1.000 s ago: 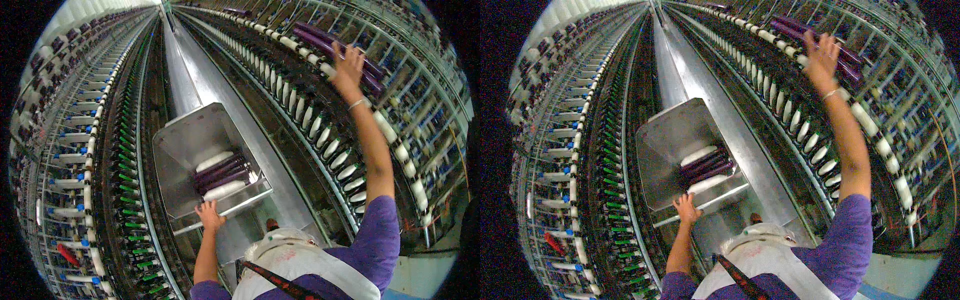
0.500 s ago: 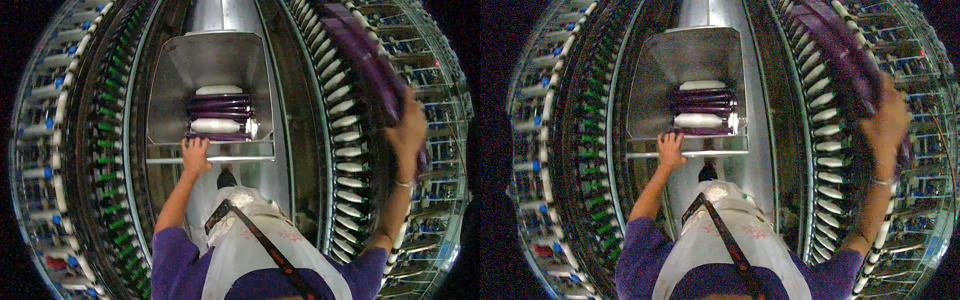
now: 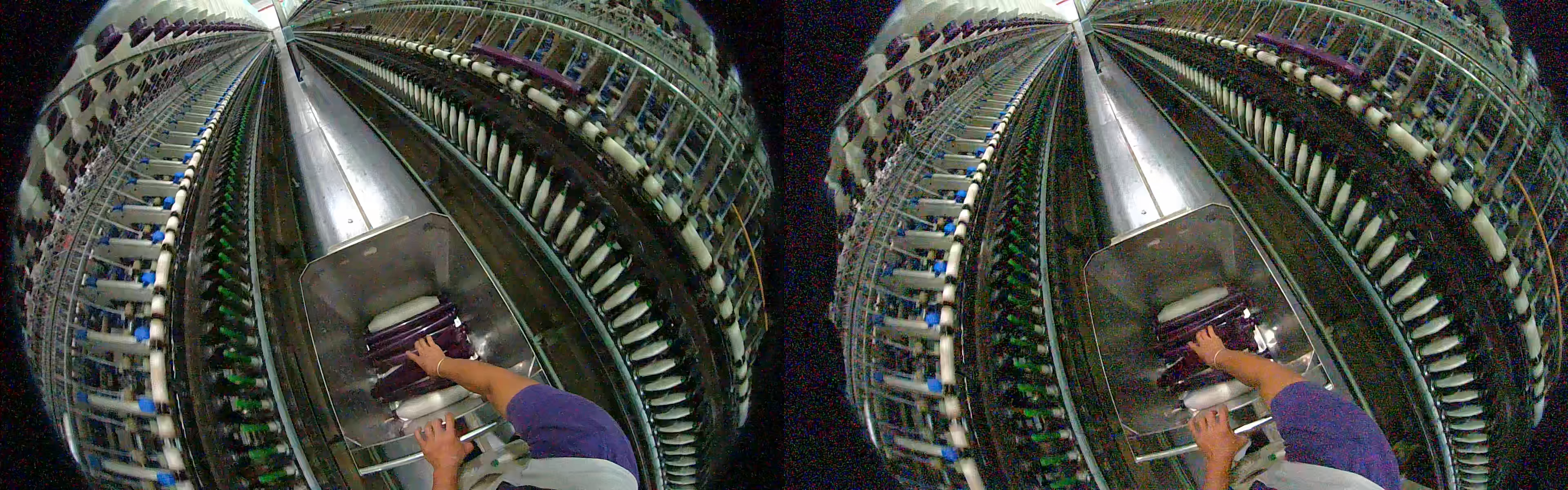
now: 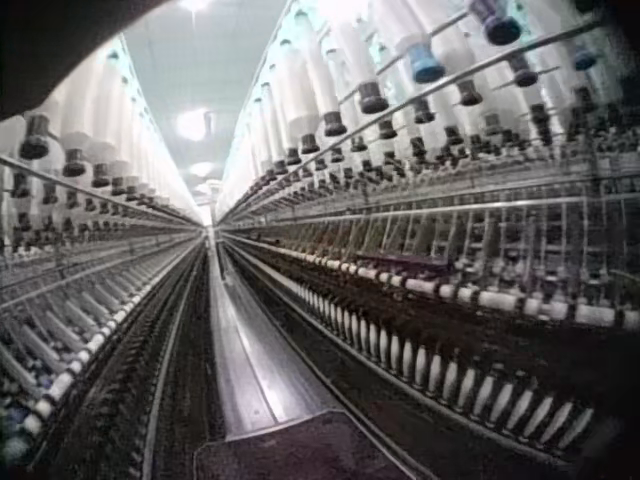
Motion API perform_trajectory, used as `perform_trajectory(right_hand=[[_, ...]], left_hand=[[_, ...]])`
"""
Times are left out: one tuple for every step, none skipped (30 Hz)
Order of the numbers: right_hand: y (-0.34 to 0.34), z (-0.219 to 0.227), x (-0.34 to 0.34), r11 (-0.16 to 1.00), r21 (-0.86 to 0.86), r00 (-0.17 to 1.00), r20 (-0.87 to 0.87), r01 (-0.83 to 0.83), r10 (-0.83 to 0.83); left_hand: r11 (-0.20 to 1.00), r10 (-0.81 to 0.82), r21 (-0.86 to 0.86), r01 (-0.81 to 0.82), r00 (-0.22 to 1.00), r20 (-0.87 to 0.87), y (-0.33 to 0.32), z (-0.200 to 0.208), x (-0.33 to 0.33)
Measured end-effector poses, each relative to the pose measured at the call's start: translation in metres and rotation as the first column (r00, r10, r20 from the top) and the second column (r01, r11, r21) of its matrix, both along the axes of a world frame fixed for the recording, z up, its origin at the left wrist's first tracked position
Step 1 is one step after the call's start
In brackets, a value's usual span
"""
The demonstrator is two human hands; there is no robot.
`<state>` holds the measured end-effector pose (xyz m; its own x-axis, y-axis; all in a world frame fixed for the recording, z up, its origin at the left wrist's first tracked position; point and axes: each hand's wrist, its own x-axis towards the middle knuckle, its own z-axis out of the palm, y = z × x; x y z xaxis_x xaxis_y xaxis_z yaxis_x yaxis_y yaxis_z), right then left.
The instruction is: The person walks between rows of spinning machines, removes finished white yarn bobbins from spindles, and places them into a metal cart. They also use a green tool to adjust or clear threads on the machine.
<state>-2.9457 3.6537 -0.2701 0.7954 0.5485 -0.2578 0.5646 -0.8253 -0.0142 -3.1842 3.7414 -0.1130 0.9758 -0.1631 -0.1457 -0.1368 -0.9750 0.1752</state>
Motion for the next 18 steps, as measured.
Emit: perform_trajectory(right_hand=[[-0.007,0.005,0.008,1.0,0.002,1.0,0.016,0.019,-0.019],[-0.02,0.031,0.047,0.994,0.097,0.997,0.061,0.043,-0.049],[-0.041,0.063,0.087,0.99,0.112,0.995,0.037,0.089,-0.094],[-0.069,0.099,0.137,0.985,0.15,0.958,0.26,0.086,-0.123],[-0.104,0.14,0.184,0.973,0.166,0.91,0.357,0.163,-0.213],[-0.148,0.18,0.213,0.962,0.274,0.648,0.729,0.018,-0.22],[-0.193,0.229,0.261,0.913,0.063,0.744,0.558,0.404,-0.367],[-0.245,0.277,0.289,0.852,0.204,0.65,0.569,0.482,-0.504],[-0.286,0.323,0.313,0.936,0.281,0.167,0.933,0.213,-0.318],[-0.334,0.37,0.328,0.819,0.525,0.337,0.746,0.232,-0.574],[-0.366,0.397,0.338,0.894,0.413,-0.134,0.909,0.175,-0.394],[-0.402,0.429,0.345,0.848,0.313,-0.145,0.95,0.428,-0.277],[-0.436,0.464,0.35,0.799,0.259,-0.104,0.965,0.543,-0.242],[-0.46,0.484,0.362,0.661,0.32,0.001,0.9,0.679,-0.437],[-0.473,0.485,0.36,0.52,0.326,0.069,0.794,0.789,-0.604],[-0.485,0.487,0.37,0.568,0.277,0.155,0.788,0.775,-0.596],[-0.496,0.493,0.376,0.64,0.242,0.229,0.795,0.729,-0.562],[-0.501,0.494,0.4,0.66,0.233,0.242,0.802,0.714,-0.546]], left_hand=[[0.998,0.008,-0.055,-0.008,1.0,0.008,-0.001,-0.004,0.004],[0.999,0.002,-0.047,0.0,0.999,0.043,-0.002,-0.001,0.024],[0.997,0.019,-0.078,-0.01,0.994,0.11,-0.002,0.0,0.036],[0.997,0.013,-0.077,-0.006,0.996,0.083,0.0,-0.002,0.047],[1.0,-0.019,-0.002,0.02,0.995,0.093,0.001,-0.006,0.061],[0.998,-0.04,0.052,0.034,0.991,0.13,0.004,-0.011,0.075],[0.994,-0.058,0.104,0.042,0.985,0.16,0.004,-0.016,0.084],[0.995,-0.045,0.095,0.025,0.975,0.219,0.004,-0.02,0.096],[0.993,-0.093,0.09,0.073,0.964,0.25,0.009,-0.023,0.113],[0.989,-0.14,0.088,0.121,0.954,0.266,0.019,-0.027,0.119],[0.982,-0.186,0.089,0.168,0.942,0.279,0.023,-0.03,0.125],[0.986,-0.154,0.099,0.134,0.958,0.243,0.016,-0.033,0.148],[0.988,-0.128,0.115,0.107,0.972,0.197,0.015,-0.035,0.162],[0.987,-0.106,0.134,0.087,0.984,0.144,0.012,-0.032,0.18],[0.987,-0.094,0.143,0.078,0.99,0.109,0.017,-0.031,0.184],[0.986,-0.079,0.155,0.065,0.993,0.088,0.021,-0.03,0.203],[0.987,-0.055,0.156,0.043,0.996,0.074,0.02,-0.033,0.216],[0.992,-0.035,0.127,0.024,0.996,0.088,0.023,-0.037,0.237]])
